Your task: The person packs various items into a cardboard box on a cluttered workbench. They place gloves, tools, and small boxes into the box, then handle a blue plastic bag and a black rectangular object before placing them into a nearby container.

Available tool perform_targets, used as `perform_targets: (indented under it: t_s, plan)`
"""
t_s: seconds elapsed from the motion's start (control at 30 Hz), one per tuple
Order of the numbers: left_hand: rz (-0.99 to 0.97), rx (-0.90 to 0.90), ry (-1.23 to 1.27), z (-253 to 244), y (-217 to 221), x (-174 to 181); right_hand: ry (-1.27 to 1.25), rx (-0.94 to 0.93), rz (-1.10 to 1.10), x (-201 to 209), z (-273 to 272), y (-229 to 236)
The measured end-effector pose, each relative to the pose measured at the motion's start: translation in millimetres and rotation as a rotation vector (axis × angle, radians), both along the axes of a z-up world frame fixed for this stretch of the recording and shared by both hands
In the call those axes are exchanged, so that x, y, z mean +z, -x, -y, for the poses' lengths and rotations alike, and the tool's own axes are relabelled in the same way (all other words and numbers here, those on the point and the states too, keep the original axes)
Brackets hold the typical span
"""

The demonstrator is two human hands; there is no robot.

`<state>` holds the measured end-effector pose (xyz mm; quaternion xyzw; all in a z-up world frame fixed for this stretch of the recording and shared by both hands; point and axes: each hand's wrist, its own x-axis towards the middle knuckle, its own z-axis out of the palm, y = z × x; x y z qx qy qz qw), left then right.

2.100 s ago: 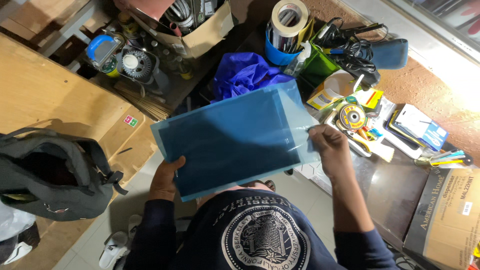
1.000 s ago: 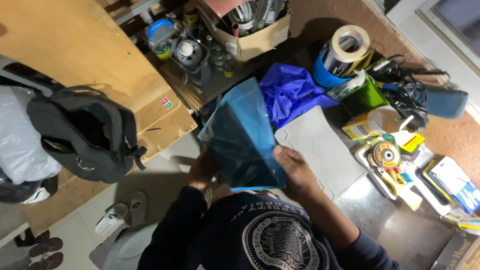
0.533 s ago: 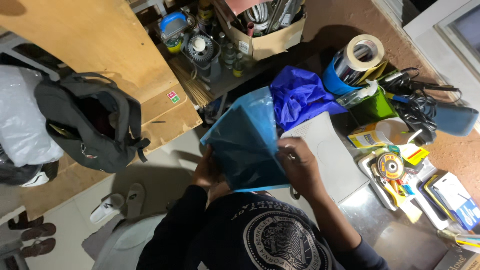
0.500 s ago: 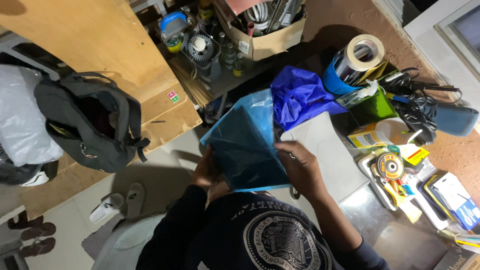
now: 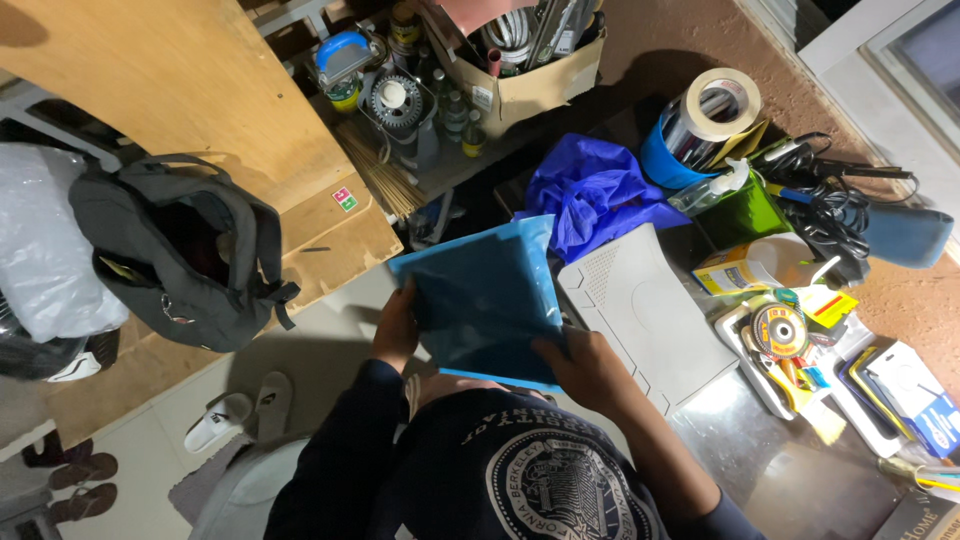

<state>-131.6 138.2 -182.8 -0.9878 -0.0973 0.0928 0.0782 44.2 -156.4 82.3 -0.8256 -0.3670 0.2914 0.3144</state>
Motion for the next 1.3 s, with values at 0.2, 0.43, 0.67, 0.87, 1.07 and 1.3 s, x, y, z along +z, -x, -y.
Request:
perform_targets:
  t_s: [0.2,0.43,0.67,0.87,1.07,1.3]
  plan:
    - [0.598,1.122,1.259,12,-40,128,0.005,-0.118,-0.093,-25,-18,-9]
    - [0.687,-0.184,0.507,38,-80,300,0.262,0.334,0.325,-27,-51,-23]
    - [0.307,-0.361,0.348,20,-76,270,0.390,0.402,0.208,-23,-91,-18]
    - [0.197,-0.257,0.426,-9,-66,246,0.288,0.320,0.095,-29,-103,-22]
    - [0.262,-0.210,0.341,-86,-92,241,-0.052,0.131,0.211,-30,-128,-38]
    - [0.452,-0.516,0.162,-125,-142,329,-0.117,0.100,0.203,-7,-175,-36]
